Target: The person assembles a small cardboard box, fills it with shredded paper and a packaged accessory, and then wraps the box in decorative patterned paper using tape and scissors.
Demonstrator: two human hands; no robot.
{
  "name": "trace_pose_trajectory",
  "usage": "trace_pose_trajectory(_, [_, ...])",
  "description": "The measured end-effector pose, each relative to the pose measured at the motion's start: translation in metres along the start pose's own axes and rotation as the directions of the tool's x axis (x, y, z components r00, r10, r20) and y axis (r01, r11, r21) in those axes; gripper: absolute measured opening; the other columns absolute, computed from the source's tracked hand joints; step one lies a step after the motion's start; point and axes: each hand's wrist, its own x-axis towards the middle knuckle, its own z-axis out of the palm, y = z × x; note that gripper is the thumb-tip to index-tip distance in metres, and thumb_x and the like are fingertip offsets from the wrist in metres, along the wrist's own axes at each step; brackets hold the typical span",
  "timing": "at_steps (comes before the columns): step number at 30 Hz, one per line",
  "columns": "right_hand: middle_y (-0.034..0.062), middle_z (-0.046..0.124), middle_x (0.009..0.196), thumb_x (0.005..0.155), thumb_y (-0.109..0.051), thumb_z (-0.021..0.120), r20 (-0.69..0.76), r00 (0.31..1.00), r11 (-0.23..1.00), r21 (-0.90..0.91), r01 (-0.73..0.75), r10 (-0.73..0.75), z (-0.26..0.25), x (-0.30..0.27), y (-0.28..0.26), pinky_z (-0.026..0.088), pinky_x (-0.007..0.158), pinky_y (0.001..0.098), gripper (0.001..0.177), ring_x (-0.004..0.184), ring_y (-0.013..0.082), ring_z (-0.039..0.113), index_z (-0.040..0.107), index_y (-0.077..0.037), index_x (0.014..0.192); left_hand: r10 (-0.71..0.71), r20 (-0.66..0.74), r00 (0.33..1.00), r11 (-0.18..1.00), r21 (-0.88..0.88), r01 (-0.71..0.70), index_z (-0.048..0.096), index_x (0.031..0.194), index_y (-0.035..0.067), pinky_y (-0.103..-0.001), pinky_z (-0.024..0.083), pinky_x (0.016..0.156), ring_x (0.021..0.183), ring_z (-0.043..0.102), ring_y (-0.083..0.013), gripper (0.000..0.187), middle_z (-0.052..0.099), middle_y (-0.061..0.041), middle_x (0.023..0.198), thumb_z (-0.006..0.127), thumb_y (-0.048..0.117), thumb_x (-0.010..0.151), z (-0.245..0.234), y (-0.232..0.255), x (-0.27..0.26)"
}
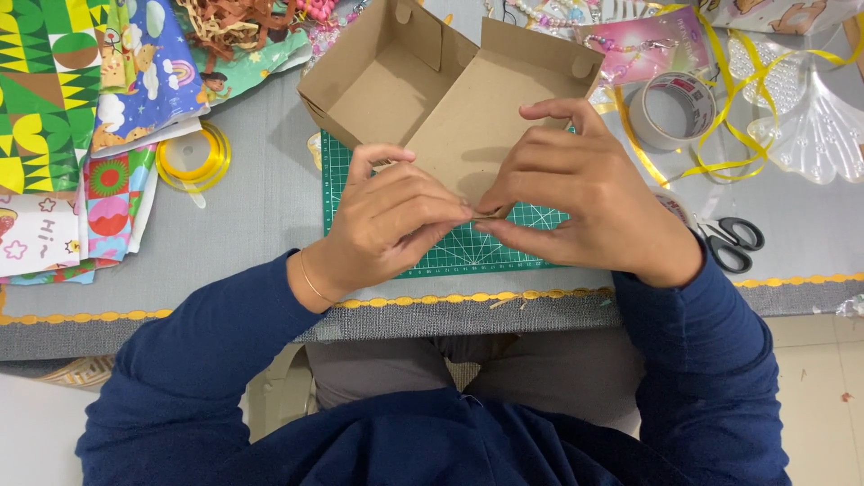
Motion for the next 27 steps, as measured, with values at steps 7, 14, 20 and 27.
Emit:
trace_pose_trajectory(7, [0.0012,0.072,0.092,0.101,-0.007,0.08,0.015,1.0,0.995,-0.104,0.008,-0.006,-0.028,-0.015,0.02,0.031,0.117,0.0503,0.014,0.085,0.0224,0.064,0.069,-0.008,0.093,-0.049,0.265,0.963,0.952,0.305,-0.035,0.063,0.132,0.008,-0.045,0.038,0.103,0.103,0.056,-0.0273,0.069,0.063,-0.008,0.108,0.067,0.068,0.097,-0.046,-0.051,0.006])
trace_pose_trajectory(14, [0.0232,0.052,0.13,0.112,0.014,0.078,-0.16,0.957,0.902,-0.328,-0.281,0.24,-0.047,-0.058,0.063,0.037,0.109,0.0553,0.017,0.125,0.0437,0.047,0.077,-0.002,0.111,-0.185,0.353,0.917,0.961,0.258,0.095,0.07,0.086,0.016,-0.054,0.027,0.114,0.127,0.056,-0.0333,0.035,0.065,-0.005,0.12,0.07,0.046,0.103,-0.068,-0.077,-0.003])
trace_pose_trajectory(20, [0.0189,0.066,0.11,0.112,0.019,0.063,-0.222,0.946,0.898,-0.324,-0.299,0.235,-0.039,-0.064,0.1,0.039,0.092,0.0493,0.017,0.11,0.04,0.054,0.072,0.005,0.112,-0.114,0.455,0.883,0.989,0.136,0.057,0.072,0.085,0.016,-0.055,0.026,0.115,0.092,0.063,-0.0209,0.033,0.067,0.002,0.088,0.076,0.047,0.095,-0.043,-0.04,0.008])
trace_pose_trajectory(27, [0.0286,0.06,0.115,0.113,0.018,0.06,-0.28,0.887,0.926,0.018,-0.377,0.366,-0.01,-0.035,0.096,0.054,0.079,0.0463,0.032,0.095,0.0399,0.07,0.045,0.005,0.138,0.153,0.326,0.933,0.986,0.007,-0.164,0.074,0.099,0.014,-0.038,0.045,0.093,0.081,0.061,-0.0158,0.021,0.069,0.002,0.088,0.077,0.035,0.098,-0.002,-0.016,-0.001])
